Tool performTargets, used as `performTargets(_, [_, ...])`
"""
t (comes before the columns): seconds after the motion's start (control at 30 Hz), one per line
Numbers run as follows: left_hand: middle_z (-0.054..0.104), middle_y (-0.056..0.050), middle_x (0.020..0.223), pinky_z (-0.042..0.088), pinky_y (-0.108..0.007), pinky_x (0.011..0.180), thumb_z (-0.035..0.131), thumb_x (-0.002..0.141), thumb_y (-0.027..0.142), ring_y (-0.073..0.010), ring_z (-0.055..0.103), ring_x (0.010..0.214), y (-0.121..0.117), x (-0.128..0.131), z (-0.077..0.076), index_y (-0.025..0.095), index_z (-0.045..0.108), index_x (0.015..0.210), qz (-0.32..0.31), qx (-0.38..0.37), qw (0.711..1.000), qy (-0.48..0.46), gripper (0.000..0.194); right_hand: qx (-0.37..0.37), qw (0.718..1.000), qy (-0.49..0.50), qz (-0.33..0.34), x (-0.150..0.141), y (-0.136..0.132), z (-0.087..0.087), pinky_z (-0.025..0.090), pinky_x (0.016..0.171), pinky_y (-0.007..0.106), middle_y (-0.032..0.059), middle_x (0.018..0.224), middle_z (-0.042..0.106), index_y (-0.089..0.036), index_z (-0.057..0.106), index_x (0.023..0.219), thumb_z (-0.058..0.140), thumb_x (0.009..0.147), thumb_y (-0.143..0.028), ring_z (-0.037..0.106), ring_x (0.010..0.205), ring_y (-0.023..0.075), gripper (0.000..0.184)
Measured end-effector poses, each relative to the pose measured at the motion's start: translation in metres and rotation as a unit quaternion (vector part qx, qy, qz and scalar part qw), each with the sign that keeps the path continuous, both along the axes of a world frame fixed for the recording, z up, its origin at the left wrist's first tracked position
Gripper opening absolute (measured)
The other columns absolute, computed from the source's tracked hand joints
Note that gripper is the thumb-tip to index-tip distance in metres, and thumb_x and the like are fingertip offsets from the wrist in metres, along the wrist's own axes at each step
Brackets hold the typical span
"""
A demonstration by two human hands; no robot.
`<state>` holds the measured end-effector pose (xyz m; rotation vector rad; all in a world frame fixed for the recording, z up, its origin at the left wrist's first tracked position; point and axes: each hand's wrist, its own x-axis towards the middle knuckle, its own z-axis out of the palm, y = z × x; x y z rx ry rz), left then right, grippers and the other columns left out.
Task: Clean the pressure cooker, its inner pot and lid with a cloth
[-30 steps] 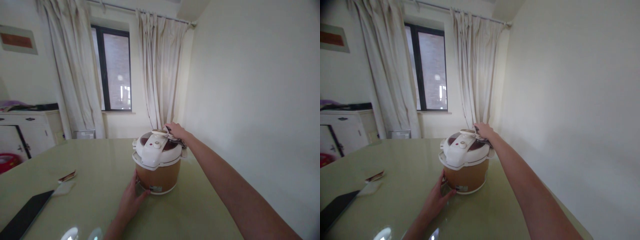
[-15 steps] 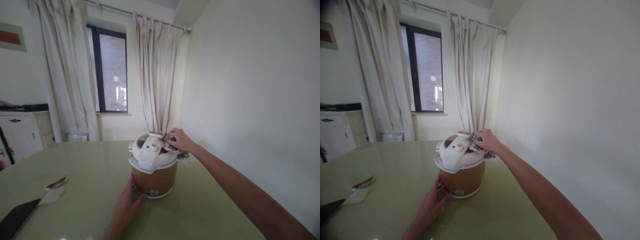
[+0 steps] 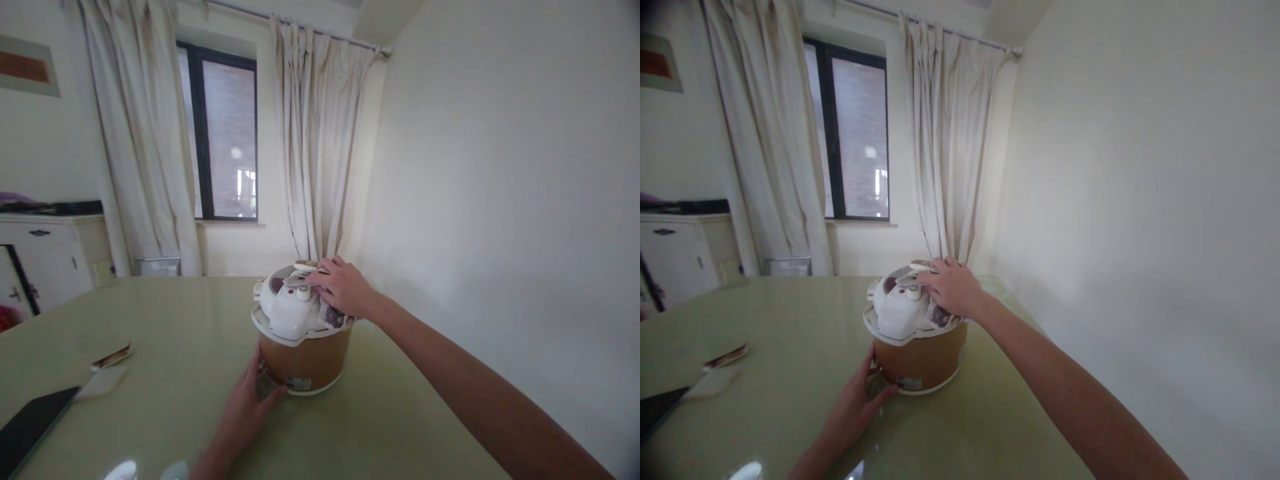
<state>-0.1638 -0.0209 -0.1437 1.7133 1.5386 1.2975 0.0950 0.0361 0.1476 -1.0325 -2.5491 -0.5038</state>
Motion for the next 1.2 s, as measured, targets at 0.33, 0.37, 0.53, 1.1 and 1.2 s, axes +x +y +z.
performTargets(0.33, [0.063,-0.020,0.151,0.051,-0.058,0.113,0.077,0.079,0.064,-0.0389,0.065,0.133,0.000,-0.001,0.002,0.019,0.022,0.169,0.005,-0.003,1.000,-0.006,0.114,-0.064,0.996,-0.048,0.045,0.020,-0.001,0.012,0.047,0.095,0.039,0.0096,0.116,0.063,-0.033,0.077,0.127,0.058,0.104,-0.030,0.057,0.106,0.0254,0.030])
performTargets(0.37, [0.061,-0.020,0.152,0.051,-0.058,0.113,0.077,0.079,0.064,-0.0388,0.065,0.133,0.000,0.000,0.003,0.019,0.022,0.169,0.004,-0.003,1.000,-0.005,0.114,-0.054,0.996,-0.059,0.031,0.014,-0.001,0.014,0.047,0.092,0.039,0.0099,0.115,0.063,-0.034,0.077,0.128,0.058,0.104,-0.030,0.056,0.105,0.0264,0.031])
performTargets(0.53, [0.060,-0.021,0.154,0.050,-0.058,0.113,0.077,0.080,0.064,-0.0398,0.062,0.137,-0.002,-0.001,0.006,0.020,0.025,0.168,0.008,-0.009,1.000,0.007,0.112,-0.022,0.995,-0.093,0.005,-0.002,0.001,0.020,0.047,0.086,0.040,0.0103,0.113,0.064,-0.038,0.078,0.123,0.055,0.102,-0.027,0.055,0.105,0.0293,0.032])
performTargets(1.1, [0.057,-0.020,0.156,0.047,-0.061,0.117,0.080,0.080,0.054,-0.0400,0.057,0.142,0.000,0.004,-0.002,0.023,0.024,0.169,0.001,0.017,1.000,-0.022,0.110,-0.101,0.990,-0.076,-0.064,0.038,0.088,0.015,0.045,0.094,0.032,0.0091,0.105,0.073,-0.026,0.081,0.120,0.060,0.100,-0.031,0.065,0.101,0.0242,0.030])
performTargets(1.2, [0.059,-0.021,0.154,0.048,-0.061,0.116,0.079,0.079,0.055,-0.0404,0.056,0.143,0.000,0.005,0.002,0.021,0.023,0.169,0.003,0.011,1.000,-0.012,0.111,-0.099,0.987,-0.083,-0.096,0.021,0.109,0.016,0.046,0.090,0.032,0.0105,0.112,0.074,-0.027,0.082,0.119,0.060,0.099,-0.032,0.064,0.104,0.0267,0.029])
